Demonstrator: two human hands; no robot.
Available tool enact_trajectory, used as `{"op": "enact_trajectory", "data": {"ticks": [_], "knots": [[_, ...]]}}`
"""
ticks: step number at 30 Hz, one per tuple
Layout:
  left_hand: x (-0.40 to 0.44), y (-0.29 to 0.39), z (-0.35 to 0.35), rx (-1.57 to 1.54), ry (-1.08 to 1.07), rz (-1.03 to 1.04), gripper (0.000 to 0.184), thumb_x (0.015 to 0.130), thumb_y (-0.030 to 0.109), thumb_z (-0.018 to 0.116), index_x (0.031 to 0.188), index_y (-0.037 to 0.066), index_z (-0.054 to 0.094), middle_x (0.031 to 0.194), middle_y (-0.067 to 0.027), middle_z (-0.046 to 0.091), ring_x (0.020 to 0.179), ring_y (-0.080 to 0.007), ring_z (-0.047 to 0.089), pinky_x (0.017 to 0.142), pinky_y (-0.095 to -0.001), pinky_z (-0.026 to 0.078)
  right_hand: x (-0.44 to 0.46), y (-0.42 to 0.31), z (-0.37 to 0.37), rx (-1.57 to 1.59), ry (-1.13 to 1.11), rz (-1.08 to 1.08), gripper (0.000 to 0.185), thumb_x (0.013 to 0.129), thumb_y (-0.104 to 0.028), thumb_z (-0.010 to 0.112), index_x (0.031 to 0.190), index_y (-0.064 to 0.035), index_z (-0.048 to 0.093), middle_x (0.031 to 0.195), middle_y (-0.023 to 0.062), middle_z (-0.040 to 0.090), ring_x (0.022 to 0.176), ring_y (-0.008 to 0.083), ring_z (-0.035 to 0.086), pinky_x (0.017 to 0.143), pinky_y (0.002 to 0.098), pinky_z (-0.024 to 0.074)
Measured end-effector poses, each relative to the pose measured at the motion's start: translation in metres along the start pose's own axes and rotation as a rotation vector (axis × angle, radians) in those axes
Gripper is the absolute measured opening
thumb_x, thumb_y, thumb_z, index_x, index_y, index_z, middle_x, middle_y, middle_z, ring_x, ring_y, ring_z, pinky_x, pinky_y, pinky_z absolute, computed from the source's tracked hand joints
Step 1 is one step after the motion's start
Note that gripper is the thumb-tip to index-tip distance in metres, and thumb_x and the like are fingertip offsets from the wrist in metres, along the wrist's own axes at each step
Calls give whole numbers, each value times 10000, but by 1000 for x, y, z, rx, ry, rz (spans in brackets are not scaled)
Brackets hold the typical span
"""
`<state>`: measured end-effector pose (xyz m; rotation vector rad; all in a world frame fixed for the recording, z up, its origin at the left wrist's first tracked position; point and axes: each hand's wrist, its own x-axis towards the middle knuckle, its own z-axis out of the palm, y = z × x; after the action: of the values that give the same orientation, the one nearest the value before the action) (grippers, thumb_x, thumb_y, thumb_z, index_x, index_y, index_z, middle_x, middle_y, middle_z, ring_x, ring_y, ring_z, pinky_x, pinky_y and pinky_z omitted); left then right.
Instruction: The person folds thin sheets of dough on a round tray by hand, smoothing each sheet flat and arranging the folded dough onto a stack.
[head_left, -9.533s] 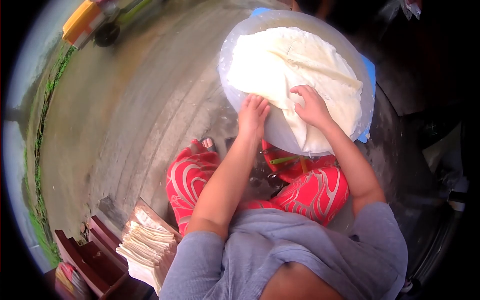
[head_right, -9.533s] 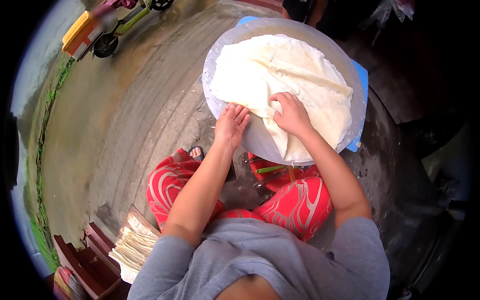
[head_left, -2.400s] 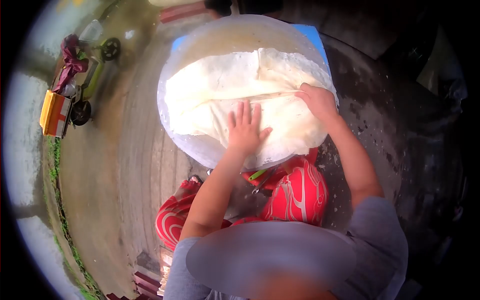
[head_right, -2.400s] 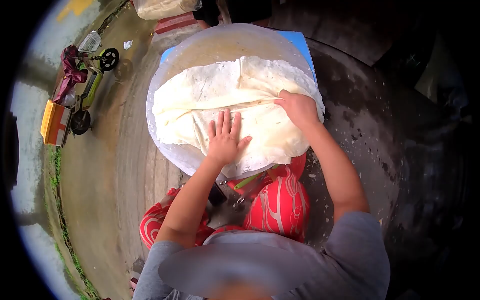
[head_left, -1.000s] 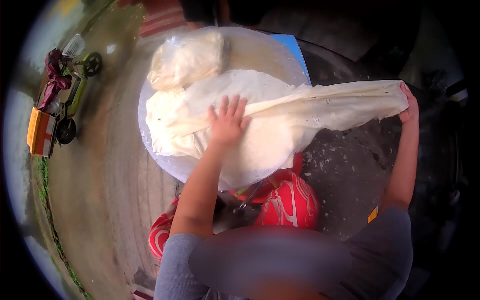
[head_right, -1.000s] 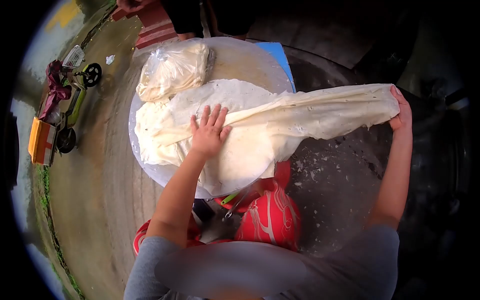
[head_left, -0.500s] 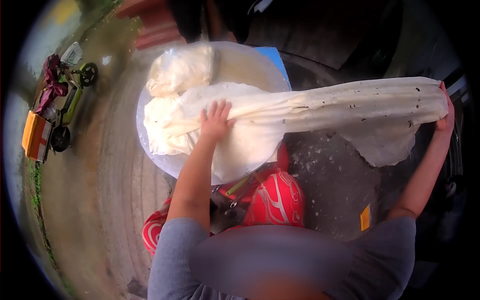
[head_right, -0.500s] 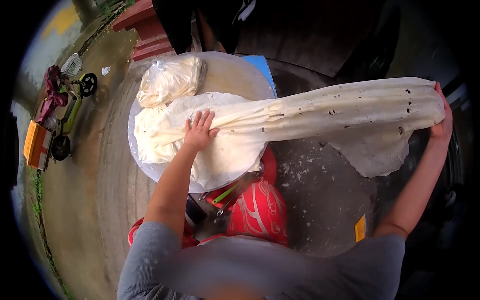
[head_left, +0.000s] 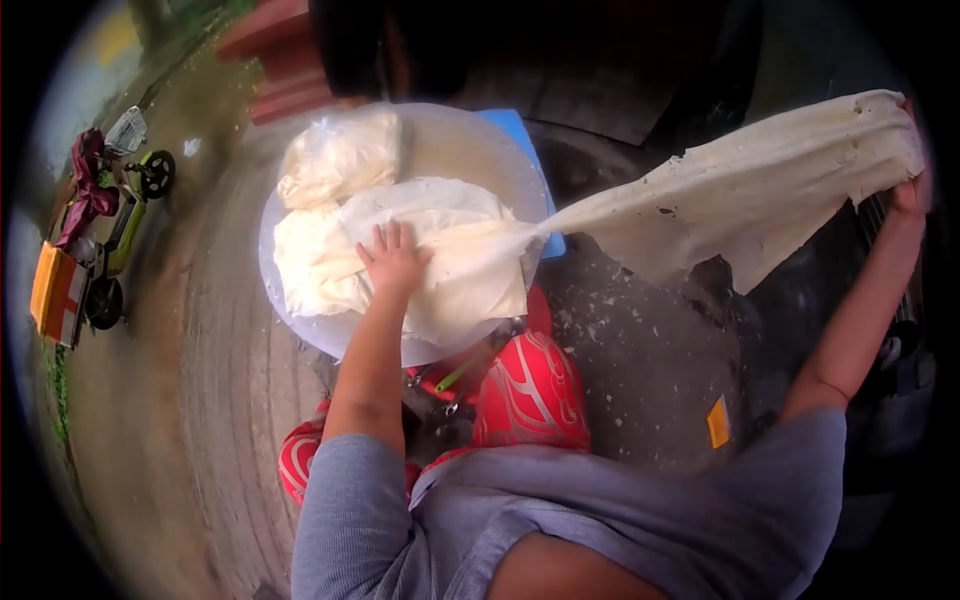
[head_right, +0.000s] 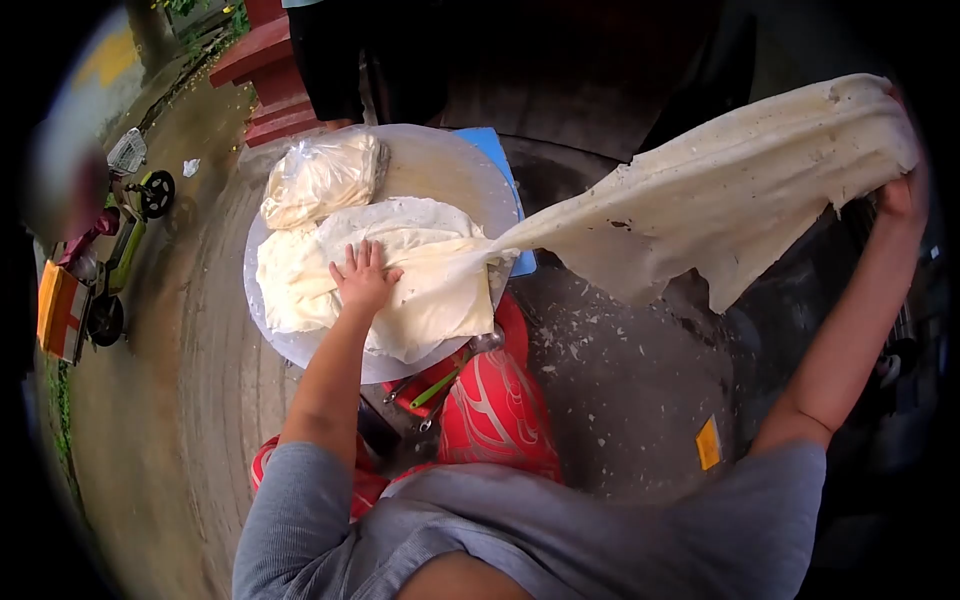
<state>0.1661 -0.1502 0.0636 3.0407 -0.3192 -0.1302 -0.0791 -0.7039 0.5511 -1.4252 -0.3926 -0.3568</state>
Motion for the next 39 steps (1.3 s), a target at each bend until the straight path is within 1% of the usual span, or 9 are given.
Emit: {"op": "enact_trajectory", "data": {"ticks": [5,10,15,17,21,25,27,30,39], "knots": [[-23,15,-8,71,542,61,699,783,285,643,1380,64,353,1476,-167,248,1376,-357,180,1021,-610,182,43,6,134,-825,-140,-761,264,935,-149,479,1116,23,564,1094,147,604,967,194,589,861,299,477],[-142,98,-113,-664,800,752,382,712,58,646,1084,57,559,1039,-117,536,958,-317,499,830,-409,375,72,11,201,-867,-192,-990,253,912,-159,511,1037,44,596,1023,180,619,890,178,599,800,281,490],[-194,148,-118,-1630,-538,803,530,910,437,547,1269,52,481,1141,-91,562,1029,-189,542,859,-344,441,71,36,228,-690,-50,-926,241,911,-155,514,1026,40,595,1006,170,618,878,181,600,794,283,493],[-198,161,-128,-2419,-1449,289,779,846,643,454,1369,74,353,1288,-108,473,1175,-258,477,950,-416,408,73,42,233,-623,-27,-903,236,910,-154,515,1022,38,595,1000,166,618,873,182,600,791,284,494],[-213,164,-167,-2426,-1816,665,941,741,763,412,1421,129,263,1413,-107,343,1292,-308,368,1017,-491,346,77,40,240,-528,-5,-907,226,908,-150,517,1013,35,595,986,159,618,863,185,601,786,285,497],[-238,176,-175,-1990,-847,977,1175,686,459,785,1477,177,-37,1523,-150,-106,1406,-363,79,1070,-496,245,87,35,249,-442,19,-922,217,907,-147,520,1005,31,594,973,151,618,853,187,602,781,286,500],[-247,187,-180,-1297,-7,1111,1204,640,305,841,1472,100,-5,1513,-208,-57,1398,-396,79,1064,-493,243,92,32,254,-402,26,-931,212,906,-146,521,1001,30,594,966,147,618,848,189,602,778,287,501],[-240,197,-185,-1062,443,1121,1175,631,236,841,1464,47,35,1495,-257,-11,1381,-435,101,1063,-481,250,96,29,260,-342,24,-946,205,905,-143,523,994,27,594,956,141,618,841,190,602,774,288,503],[-209,209,-219,-1385,643,946,669,735,62,722,1332,94,421,1403,-176,349,1242,-385,401,969,-416,384,118,20,272,-204,32,-1000,184,902,-136,528,975,19,593,926,124,617,819,196,604,763,290,509]]}}
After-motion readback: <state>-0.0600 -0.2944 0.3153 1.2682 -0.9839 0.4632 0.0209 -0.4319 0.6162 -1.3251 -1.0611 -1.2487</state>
